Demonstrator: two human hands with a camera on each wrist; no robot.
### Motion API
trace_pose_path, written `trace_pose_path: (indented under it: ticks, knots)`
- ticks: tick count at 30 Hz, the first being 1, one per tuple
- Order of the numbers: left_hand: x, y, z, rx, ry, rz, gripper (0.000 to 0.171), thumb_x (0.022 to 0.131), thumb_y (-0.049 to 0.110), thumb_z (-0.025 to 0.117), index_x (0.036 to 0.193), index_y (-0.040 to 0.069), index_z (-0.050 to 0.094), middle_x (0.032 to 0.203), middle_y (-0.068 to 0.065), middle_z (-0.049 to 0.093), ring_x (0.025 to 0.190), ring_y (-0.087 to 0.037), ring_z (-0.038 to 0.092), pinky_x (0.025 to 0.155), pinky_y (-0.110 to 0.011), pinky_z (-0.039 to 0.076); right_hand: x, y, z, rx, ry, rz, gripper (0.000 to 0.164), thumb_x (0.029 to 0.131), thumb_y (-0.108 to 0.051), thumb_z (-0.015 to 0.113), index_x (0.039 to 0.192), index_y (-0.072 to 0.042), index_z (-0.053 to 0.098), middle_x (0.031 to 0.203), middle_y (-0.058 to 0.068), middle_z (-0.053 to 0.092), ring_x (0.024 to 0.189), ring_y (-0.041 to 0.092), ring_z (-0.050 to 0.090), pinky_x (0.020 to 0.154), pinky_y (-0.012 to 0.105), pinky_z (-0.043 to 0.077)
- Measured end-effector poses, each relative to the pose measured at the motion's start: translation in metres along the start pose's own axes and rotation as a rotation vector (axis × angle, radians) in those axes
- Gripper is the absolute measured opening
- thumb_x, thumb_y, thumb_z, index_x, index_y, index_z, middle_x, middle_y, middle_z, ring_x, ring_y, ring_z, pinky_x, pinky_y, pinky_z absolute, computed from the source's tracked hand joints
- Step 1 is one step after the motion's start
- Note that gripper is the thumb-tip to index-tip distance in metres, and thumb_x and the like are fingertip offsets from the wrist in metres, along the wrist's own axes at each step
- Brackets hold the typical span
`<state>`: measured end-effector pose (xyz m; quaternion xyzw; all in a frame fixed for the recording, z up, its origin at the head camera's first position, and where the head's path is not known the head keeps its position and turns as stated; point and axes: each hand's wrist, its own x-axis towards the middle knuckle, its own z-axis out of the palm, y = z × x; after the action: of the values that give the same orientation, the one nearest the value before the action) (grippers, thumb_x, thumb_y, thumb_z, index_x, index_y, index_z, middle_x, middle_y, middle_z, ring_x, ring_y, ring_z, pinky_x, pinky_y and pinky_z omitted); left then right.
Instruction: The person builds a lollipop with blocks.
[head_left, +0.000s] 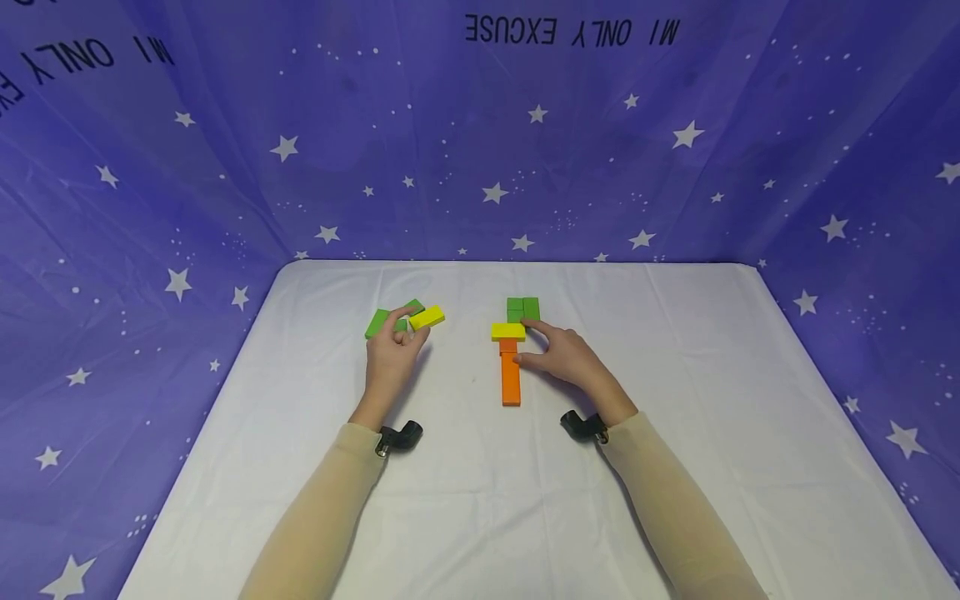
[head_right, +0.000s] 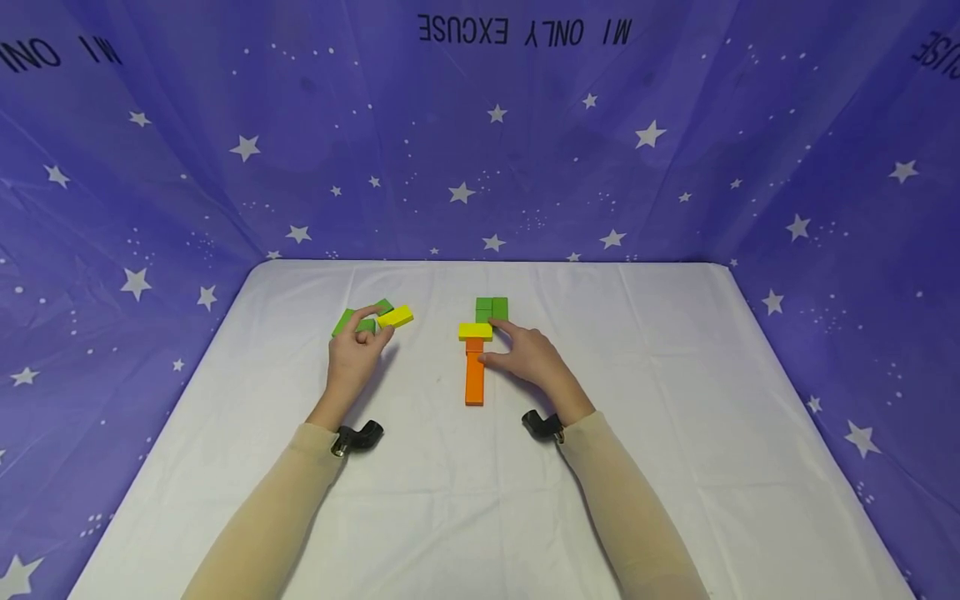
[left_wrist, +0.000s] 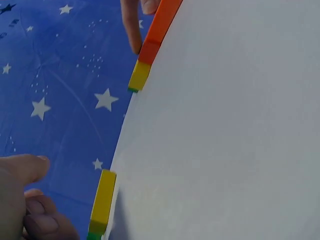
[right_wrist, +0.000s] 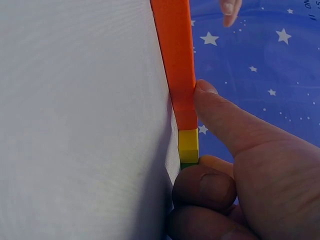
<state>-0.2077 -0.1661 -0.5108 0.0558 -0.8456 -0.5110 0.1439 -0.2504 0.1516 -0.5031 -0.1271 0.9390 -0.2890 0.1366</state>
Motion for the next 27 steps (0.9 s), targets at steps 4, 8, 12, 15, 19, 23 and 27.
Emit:
trace_pose_path:
  ticks: [4, 8, 12, 15, 19, 23, 27]
  knots:
    - [0.002, -0.001, -0.003, 0.012, 0.014, -0.062, 0.049, 0.097, 0.031, 0.074, 0.143, 0.018, 0.062, 0.052, 0.012, 0.041, 0.049, -0.008, 0.033, 0.048, -0.024, 0.028, 0.000, 0.001, 0.001, 0.002, -0.001, -0.001, 0.084, 0.090, -0.060, 0.077, 0.161, -0.030, 0.047, 0.159, 0.015, 0.056, 0.146, 0.044, 0.052, 0.118, 0.065, 0.040]
    - [0.005, -0.002, -0.006, 0.082, 0.027, -0.098, 0.049, 0.096, 0.031, 0.072, 0.142, 0.018, 0.062, 0.051, 0.011, 0.045, 0.049, -0.008, 0.036, 0.050, -0.026, 0.031, 0.001, 0.001, 0.001, 0.007, -0.003, 0.002, 0.084, 0.089, -0.061, 0.077, 0.161, -0.030, 0.047, 0.159, 0.016, 0.055, 0.146, 0.044, 0.052, 0.119, 0.064, 0.040]
    - [0.008, -0.005, -0.011, 0.111, -0.001, -0.147, 0.052, 0.097, 0.029, 0.071, 0.145, 0.017, 0.059, 0.053, 0.010, 0.048, 0.049, -0.009, 0.039, 0.048, -0.025, 0.032, 0.000, 0.001, 0.001, 0.008, -0.002, 0.000, 0.083, 0.089, -0.061, 0.077, 0.161, -0.030, 0.048, 0.157, 0.016, 0.057, 0.144, 0.044, 0.053, 0.118, 0.064, 0.041]
    - [0.011, -0.008, -0.015, 0.109, -0.038, -0.183, 0.053, 0.098, 0.028, 0.069, 0.148, 0.015, 0.056, 0.054, 0.010, 0.049, 0.048, -0.008, 0.040, 0.047, -0.023, 0.033, -0.001, 0.001, 0.001, 0.007, 0.000, 0.000, 0.083, 0.089, -0.060, 0.077, 0.161, -0.030, 0.048, 0.156, 0.016, 0.058, 0.143, 0.046, 0.053, 0.117, 0.065, 0.041]
    - [0.014, -0.010, -0.021, 0.110, -0.074, -0.213, 0.053, 0.099, 0.023, 0.065, 0.150, 0.012, 0.055, 0.051, 0.011, 0.046, 0.046, -0.008, 0.039, 0.048, -0.023, 0.035, -0.001, 0.000, 0.000, 0.007, 0.001, -0.002, 0.083, 0.090, -0.059, 0.077, 0.161, -0.029, 0.048, 0.158, 0.016, 0.056, 0.144, 0.046, 0.053, 0.117, 0.066, 0.041]
    - [0.017, -0.012, -0.025, 0.107, -0.095, -0.236, 0.053, 0.099, 0.021, 0.062, 0.151, 0.011, 0.055, 0.052, 0.012, 0.046, 0.047, -0.006, 0.041, 0.052, -0.023, 0.039, -0.001, -0.001, 0.000, 0.010, 0.005, -0.005, 0.083, 0.090, -0.059, 0.077, 0.161, -0.029, 0.048, 0.158, 0.016, 0.056, 0.145, 0.044, 0.053, 0.118, 0.065, 0.041]
    - [0.017, -0.012, -0.025, 0.108, -0.100, -0.253, 0.054, 0.099, 0.018, 0.060, 0.152, 0.011, 0.054, 0.056, 0.010, 0.048, 0.051, -0.008, 0.043, 0.055, -0.024, 0.041, -0.002, -0.002, 0.000, 0.012, 0.004, -0.006, 0.082, 0.090, -0.059, 0.077, 0.161, -0.028, 0.049, 0.158, 0.016, 0.056, 0.145, 0.043, 0.053, 0.119, 0.064, 0.041]
